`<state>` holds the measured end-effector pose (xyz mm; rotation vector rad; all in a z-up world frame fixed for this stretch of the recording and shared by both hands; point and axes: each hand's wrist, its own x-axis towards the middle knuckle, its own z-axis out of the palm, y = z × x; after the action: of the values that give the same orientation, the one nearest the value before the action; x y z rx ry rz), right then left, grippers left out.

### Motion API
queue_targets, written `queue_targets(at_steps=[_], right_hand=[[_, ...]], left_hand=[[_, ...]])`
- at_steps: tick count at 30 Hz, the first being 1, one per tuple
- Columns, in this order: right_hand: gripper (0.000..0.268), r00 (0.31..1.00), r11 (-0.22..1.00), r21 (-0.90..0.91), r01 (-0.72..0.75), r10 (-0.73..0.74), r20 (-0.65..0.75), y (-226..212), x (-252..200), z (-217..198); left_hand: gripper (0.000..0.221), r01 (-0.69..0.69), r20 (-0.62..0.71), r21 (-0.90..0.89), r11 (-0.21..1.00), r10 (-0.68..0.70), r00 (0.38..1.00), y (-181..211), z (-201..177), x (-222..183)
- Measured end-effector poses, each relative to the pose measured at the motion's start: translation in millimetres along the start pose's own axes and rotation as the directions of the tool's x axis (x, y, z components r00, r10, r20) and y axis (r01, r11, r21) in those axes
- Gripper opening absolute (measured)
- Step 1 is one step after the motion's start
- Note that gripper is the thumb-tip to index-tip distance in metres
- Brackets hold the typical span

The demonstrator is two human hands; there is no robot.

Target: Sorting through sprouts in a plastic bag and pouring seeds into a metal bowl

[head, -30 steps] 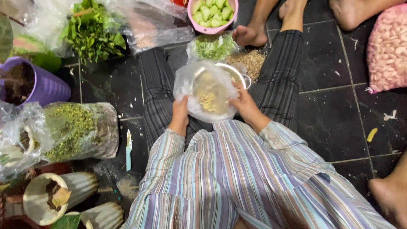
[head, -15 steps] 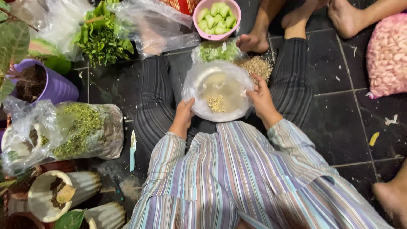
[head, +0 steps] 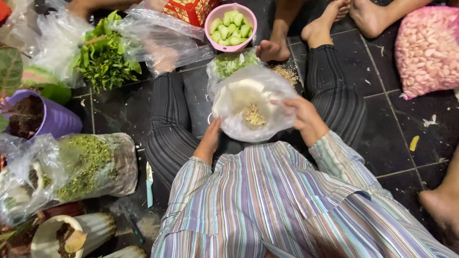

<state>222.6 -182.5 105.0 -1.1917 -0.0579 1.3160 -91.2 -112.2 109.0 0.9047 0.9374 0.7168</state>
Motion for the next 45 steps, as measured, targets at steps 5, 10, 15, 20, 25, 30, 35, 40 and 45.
queue_targets(at_steps=[5,10,15,20,25,30,35,40,45], right_hand=[[0.038,1.000,0.957,0.288,0.021,-0.018,-0.014,-29,53,-107],[0.038,0.997,0.908,0.412,0.080,-0.066,-0.048,-112,24,-117],[0.035,0.994,0.895,0.434,0.108,-0.103,-0.035,-134,53,-141],[0.032,0.998,0.848,0.527,0.055,-0.037,-0.046,-135,59,-96],[0.035,1.000,0.832,0.555,0.009,-0.005,-0.009,-115,76,-100],[0.033,0.998,0.849,0.525,0.061,-0.068,-0.006,-123,56,-96],[0.042,0.998,0.862,0.506,0.032,-0.051,0.024,-116,56,-110],[0.037,0.998,0.913,0.404,-0.052,0.061,-0.009,-58,72,-112],[0.038,0.981,0.945,0.271,-0.181,0.192,-0.016,26,100,-92]], left_hand=[[0.057,-0.057,-0.249,0.477,0.877,0.197,0.948,-70,-33,66],[0.108,0.161,-0.450,0.506,0.847,0.100,0.887,-98,-48,99],[0.060,0.388,-0.506,0.723,0.571,0.055,0.861,-87,-44,109],[0.052,0.451,-0.592,0.703,0.551,0.102,0.799,-93,-88,108],[0.034,0.469,-0.658,0.626,0.623,0.099,0.747,-50,-77,80],[0.028,0.374,-0.575,0.636,0.675,0.091,0.813,-53,-94,85],[0.030,0.358,-0.635,0.622,0.696,0.181,0.751,-48,-142,134],[0.030,0.192,-0.729,0.544,0.817,0.346,0.590,4,-187,176],[0.035,0.168,-0.761,0.589,0.790,0.474,0.443,47,-277,200]])
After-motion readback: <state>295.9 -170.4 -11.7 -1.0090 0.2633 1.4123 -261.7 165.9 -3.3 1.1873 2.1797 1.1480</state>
